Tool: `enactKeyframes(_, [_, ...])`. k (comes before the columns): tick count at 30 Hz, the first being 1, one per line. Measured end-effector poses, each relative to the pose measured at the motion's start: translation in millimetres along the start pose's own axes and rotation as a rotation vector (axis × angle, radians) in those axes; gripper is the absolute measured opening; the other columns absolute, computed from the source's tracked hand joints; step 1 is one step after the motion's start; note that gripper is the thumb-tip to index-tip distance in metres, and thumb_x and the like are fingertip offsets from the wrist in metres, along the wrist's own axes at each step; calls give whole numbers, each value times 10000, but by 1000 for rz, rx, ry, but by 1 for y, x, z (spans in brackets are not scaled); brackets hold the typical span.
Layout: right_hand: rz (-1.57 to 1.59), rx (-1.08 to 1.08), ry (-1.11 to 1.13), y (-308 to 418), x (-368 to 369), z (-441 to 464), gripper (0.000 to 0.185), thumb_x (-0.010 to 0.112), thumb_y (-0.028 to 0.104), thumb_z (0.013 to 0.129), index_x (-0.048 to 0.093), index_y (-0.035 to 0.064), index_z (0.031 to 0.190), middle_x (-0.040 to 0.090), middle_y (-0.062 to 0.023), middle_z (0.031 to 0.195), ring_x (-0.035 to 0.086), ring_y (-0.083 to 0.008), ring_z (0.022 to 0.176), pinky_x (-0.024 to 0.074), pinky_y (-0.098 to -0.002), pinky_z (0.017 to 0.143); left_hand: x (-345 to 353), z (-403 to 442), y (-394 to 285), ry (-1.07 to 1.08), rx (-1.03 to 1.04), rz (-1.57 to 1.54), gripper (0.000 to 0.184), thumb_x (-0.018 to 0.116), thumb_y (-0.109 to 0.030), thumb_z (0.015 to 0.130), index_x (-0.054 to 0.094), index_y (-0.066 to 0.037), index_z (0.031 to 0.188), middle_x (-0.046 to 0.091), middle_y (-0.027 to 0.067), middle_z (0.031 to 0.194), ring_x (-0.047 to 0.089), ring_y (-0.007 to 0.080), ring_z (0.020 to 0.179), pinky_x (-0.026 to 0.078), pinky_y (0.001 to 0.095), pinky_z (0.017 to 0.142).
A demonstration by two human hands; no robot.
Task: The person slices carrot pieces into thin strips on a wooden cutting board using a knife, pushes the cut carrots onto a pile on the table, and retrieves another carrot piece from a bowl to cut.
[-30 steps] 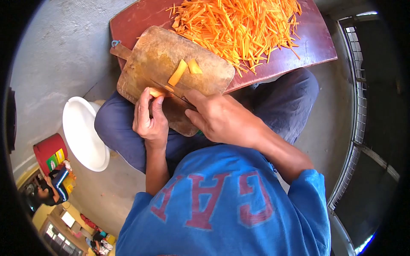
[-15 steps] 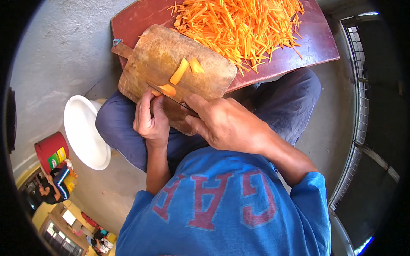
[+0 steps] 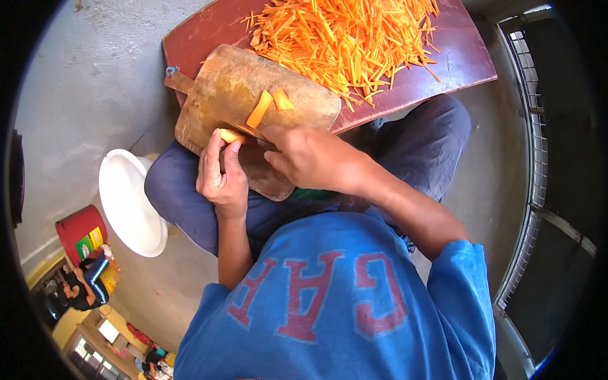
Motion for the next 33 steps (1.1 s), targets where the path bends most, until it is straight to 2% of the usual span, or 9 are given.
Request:
enactKeyframes(3, [34, -11, -70, 7, -12, -12, 377, 733, 134, 1077, 664, -67, 1388, 781, -321, 1076, 765, -539, 991, 613, -570, 868, -2, -2, 0, -8, -30, -1, 368, 884, 24, 986, 789, 52, 1341, 843, 179, 1101, 828, 302, 965, 666, 408, 874])
enactKeyframes(6, [17, -40, -65, 31, -20, -25, 389, 740, 111, 1066, 654, -73, 1396, 785, -308, 1116, 770, -536, 1015, 618, -557, 884, -2, -2, 2, -16, -8, -22, 396, 895, 16, 968, 777, 43, 1345, 823, 199, 1066, 820, 359, 919, 663, 435, 808])
enactKeyframes(11, [-28, 39, 9, 50, -20, -38, 416, 741, 83, 1056, 602, -63, 1420, 769, -321, 1082, 764, -540, 1010, 610, -572, 825, -2, -3, 4, -17, -11, -36, 402, 892, 51, 946, 779, 43, 1331, 819, 200, 1054, 824, 373, 923, 666, 443, 808])
enactKeyframes(17, [-37, 88, 42, 55, -22, -47, 399, 737, 86, 1064, 601, -68, 1405, 761, -320, 1073, 757, -541, 1008, 605, -574, 826, -3, -3, 1, -21, 19, 10, 398, 895, 69, 931, 781, 64, 1313, 829, 224, 1106, 826, 383, 922, 672, 447, 808])
enactKeyframes(23, [-54, 117, 68, 58, -27, -43, 414, 739, 83, 1057, 600, -66, 1418, 747, -330, 1049, 747, -540, 1014, 584, -587, 821, -3, -2, -1, -13, 65, 24, 432, 897, 105, 900, 777, 72, 1313, 835, 225, 1111, 822, 378, 900, 674, 445, 789])
enactKeyframes(26, [-59, -19, 13, 65, -31, -33, 429, 736, 76, 1043, 597, -70, 1421, 743, -338, 1005, 747, -540, 969, 576, -587, 792, -4, -2, 1, -18, 73, 16, 452, 896, 122, 883, 776, 75, 1316, 836, 222, 1099, 820, 366, 889, 674, 441, 784])
enactKeyframes(32, [-120, 57, 115, 47, -11, -9, 395, 720, 112, 1054, 599, -60, 1387, 716, -354, 890, 739, -545, 873, 578, -600, 762, -5, -2, 0, -15, 54, -18, 492, 912, 119, 871, 774, 88, 1342, 829, 214, 1077, 825, 342, 903, 675, 428, 791])
enactKeyframes(33, [-136, 52, 112, 41, -6, -4, 341, 704, 134, 1074, 593, -70, 1324, 712, -351, 855, 736, -556, 854, 577, -613, 754, -5, 0, -2, -16, 61, -14, 489, 914, 113, 878, 773, 89, 1346, 828, 212, 1072, 826, 342, 905, 675, 427, 793])
Point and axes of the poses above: each hand's wrist, its own z-axis towards the middle knuckle, its own x-axis out of the palm, y = z × x, the point moved 8 cm from there along z, towards the middle knuckle
